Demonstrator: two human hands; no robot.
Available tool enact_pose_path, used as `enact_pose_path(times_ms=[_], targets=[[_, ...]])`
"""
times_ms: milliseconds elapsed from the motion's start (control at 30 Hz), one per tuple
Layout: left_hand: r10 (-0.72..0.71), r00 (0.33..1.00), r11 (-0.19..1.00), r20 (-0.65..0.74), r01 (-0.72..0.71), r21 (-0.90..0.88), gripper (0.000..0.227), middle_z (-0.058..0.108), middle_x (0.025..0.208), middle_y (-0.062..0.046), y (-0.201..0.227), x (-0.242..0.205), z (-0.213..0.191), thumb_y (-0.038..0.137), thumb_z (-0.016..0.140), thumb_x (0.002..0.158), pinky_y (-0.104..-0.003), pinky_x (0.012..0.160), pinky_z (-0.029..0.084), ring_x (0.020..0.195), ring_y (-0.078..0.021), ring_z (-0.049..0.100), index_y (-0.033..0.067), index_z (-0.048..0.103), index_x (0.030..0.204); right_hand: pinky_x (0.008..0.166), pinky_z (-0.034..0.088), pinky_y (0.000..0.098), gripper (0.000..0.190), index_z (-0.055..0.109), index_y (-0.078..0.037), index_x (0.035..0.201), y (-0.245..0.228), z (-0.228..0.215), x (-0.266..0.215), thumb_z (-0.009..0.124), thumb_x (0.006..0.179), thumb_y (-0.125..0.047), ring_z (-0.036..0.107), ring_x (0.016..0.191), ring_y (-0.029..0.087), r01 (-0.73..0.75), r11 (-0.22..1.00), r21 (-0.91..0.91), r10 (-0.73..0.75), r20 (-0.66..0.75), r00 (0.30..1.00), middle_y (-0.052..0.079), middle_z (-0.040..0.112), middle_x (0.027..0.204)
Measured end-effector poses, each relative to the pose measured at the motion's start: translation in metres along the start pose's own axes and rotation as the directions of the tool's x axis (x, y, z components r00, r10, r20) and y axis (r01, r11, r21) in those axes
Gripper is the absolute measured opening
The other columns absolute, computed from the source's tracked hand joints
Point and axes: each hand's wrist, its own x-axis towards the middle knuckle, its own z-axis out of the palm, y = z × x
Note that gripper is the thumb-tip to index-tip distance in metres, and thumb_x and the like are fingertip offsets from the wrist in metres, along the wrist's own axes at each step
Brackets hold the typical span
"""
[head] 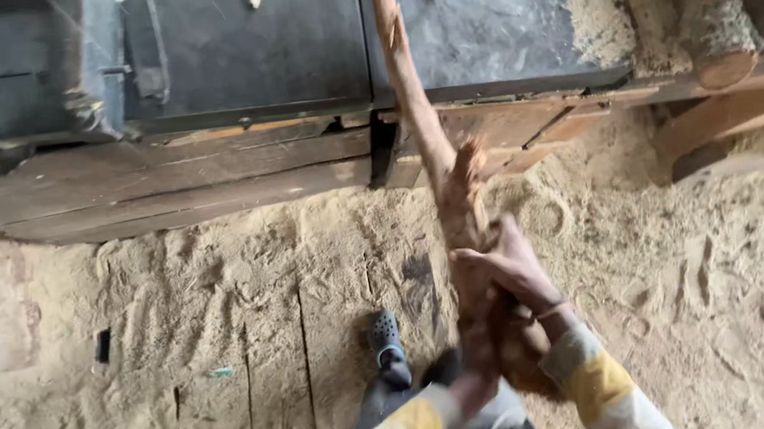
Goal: The person feeds multiple logs into a table saw one at a time, guiding each piece through the blade with both hands. The logs are cut into smaller sections, and the cut pieces are moved aside as the process continues.
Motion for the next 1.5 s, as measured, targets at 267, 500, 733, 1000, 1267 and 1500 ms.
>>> enact_pose_path(times_ms=[267,500,733,1000,1267,1500], targets=[[0.163,0.969,0.987,-0.187,-0.157,0.045,0.046,0.077,0.106,-0.008,-0.036,-0.127,-0.108,0.028,0.08,0.084,-0.031,0.083,0.059,0.092,-0.0183,0.072,-0.0009,0.07,0.118,0.082,0.064,0.0419,0.093,0.025,-0.006,0.151,0.071,0.126,-0.118,0.078,0.076,-0.013,0.075,0.096,0.033,-0.162,0.751,0.64,-0.118,0.371,0.921,0.027,0.074,0.112],[0.134,0.96,0.99,-0.245,-0.118,0.078,0.05,0.075,0.104,-0.012,-0.053,-0.22,-0.155,0.037,0.073,0.092,-0.033,0.076,0.058,0.085,-0.0198,0.071,-0.0053,0.07,0.12,0.089,0.062,0.0392,0.088,0.043,-0.003,0.147,0.058,0.167,-0.217,0.083,0.071,-0.024,0.074,0.102,0.027,-0.004,0.838,0.545,-0.194,0.305,0.933,0.018,0.071,0.122],[0.154,0.962,0.984,-0.224,-0.13,0.12,0.055,0.074,0.101,-0.009,-0.003,-0.194,-0.125,0.049,0.067,0.09,-0.034,0.074,0.06,0.085,-0.0194,0.072,0.0021,0.069,0.12,0.072,0.06,0.0354,0.083,0.048,-0.002,0.144,0.043,0.166,-0.167,0.082,0.074,-0.03,0.07,0.083,0.029,0.027,0.908,0.419,-0.171,0.311,0.935,0.022,0.075,0.11],[0.115,0.989,0.971,0.091,-0.131,0.2,0.075,0.071,0.106,-0.012,0.119,-0.149,-0.039,0.069,0.043,0.093,-0.037,0.082,0.064,0.094,-0.0216,0.074,0.0059,0.059,0.129,0.073,0.064,0.0331,0.073,0.052,-0.006,0.138,-0.06,0.082,-0.091,0.079,0.08,-0.043,0.069,0.085,0.021,0.002,0.836,0.549,-0.297,0.449,0.843,0.012,0.07,0.111],[0.135,0.981,0.981,0.143,-0.152,0.12,0.078,0.07,0.113,-0.014,0.12,-0.112,0.023,0.068,0.053,0.091,-0.038,0.084,0.062,0.097,-0.0209,0.072,0.0052,0.055,0.136,0.095,0.057,0.035,0.068,0.055,-0.002,0.14,-0.078,0.027,-0.04,0.072,0.09,-0.044,0.068,0.106,0.021,-0.316,0.416,0.853,-0.431,0.491,0.757,0.014,0.068,0.124],[-0.119,0.914,0.98,0.389,0.046,0.192,0.083,0.069,0.12,-0.016,0.158,-0.059,-0.022,0.067,0.062,0.089,-0.038,0.087,0.06,0.1,-0.0202,0.07,0.0046,0.051,0.143,0.096,0.054,0.0295,0.064,0.056,0.002,0.138,-0.059,0.057,0.008,0.074,0.09,-0.036,0.065,0.106,0.017,0.11,0.525,0.844,-0.433,0.153,0.889,0.01,0.068,0.122]])
